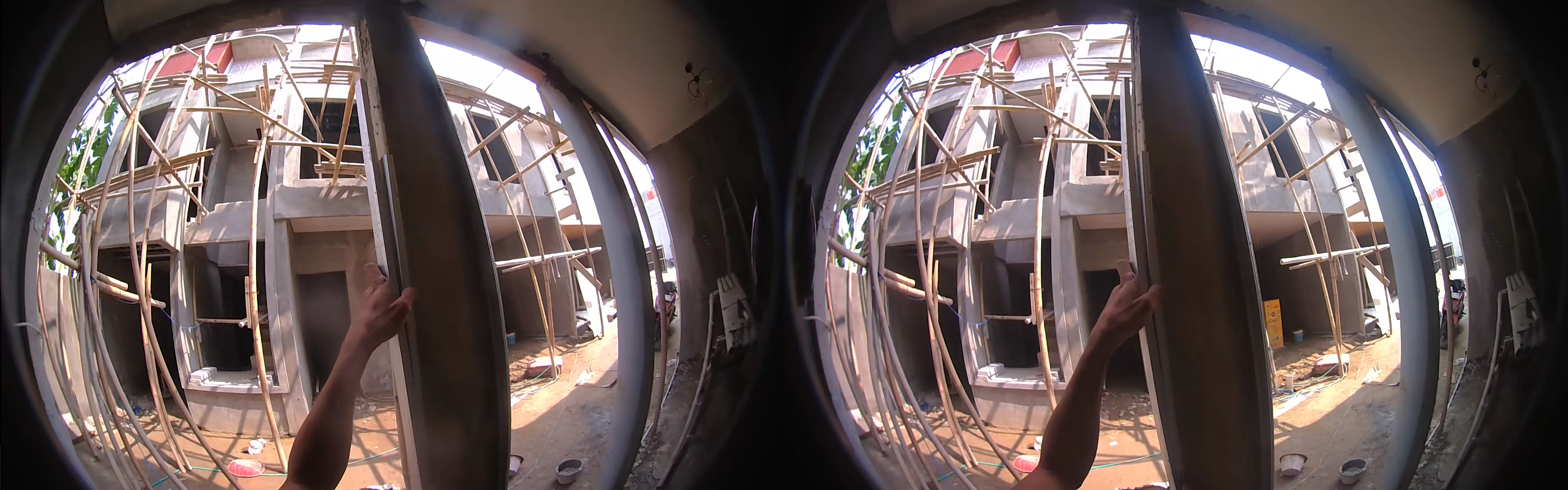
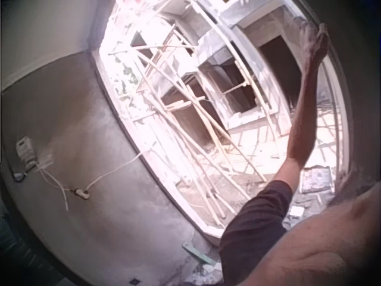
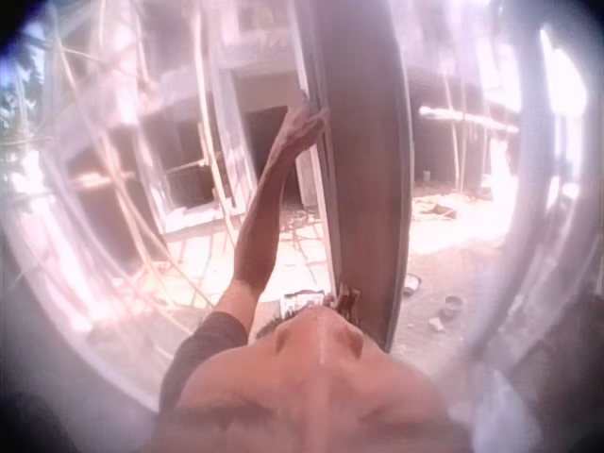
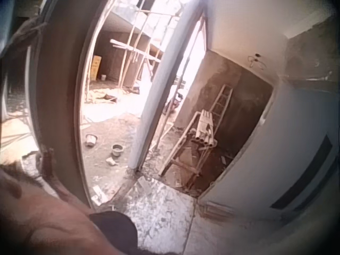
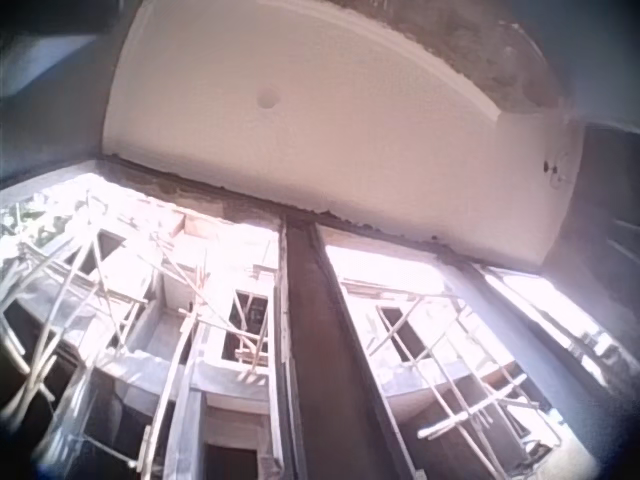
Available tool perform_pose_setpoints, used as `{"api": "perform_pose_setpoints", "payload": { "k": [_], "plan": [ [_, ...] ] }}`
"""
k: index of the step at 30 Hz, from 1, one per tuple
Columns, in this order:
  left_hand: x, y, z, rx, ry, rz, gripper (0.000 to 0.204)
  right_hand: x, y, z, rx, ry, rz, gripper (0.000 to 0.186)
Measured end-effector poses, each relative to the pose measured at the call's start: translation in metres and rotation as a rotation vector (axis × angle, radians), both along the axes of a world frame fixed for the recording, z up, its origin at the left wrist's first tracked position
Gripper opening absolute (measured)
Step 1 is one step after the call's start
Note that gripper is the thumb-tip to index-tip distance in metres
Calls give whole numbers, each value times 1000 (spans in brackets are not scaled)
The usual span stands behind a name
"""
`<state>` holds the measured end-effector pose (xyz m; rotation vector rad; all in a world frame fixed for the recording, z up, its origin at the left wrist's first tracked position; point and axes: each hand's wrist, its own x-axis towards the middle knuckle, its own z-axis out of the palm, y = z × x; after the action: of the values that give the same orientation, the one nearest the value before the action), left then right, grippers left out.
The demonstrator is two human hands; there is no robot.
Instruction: The person measures a metal trim piece against a door frame, then uses shears to cut the metal trim into smaller sections.
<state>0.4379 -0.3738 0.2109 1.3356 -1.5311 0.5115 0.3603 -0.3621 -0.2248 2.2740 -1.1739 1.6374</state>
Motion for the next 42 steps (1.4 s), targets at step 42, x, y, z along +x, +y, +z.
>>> {"api": "perform_pose_setpoints", "payload": {
  "k": [42],
  "plan": [
    [-10,48,-456,324,324,-130,81,-35,-24,73,-206,-223,445,34]
  ]
}}
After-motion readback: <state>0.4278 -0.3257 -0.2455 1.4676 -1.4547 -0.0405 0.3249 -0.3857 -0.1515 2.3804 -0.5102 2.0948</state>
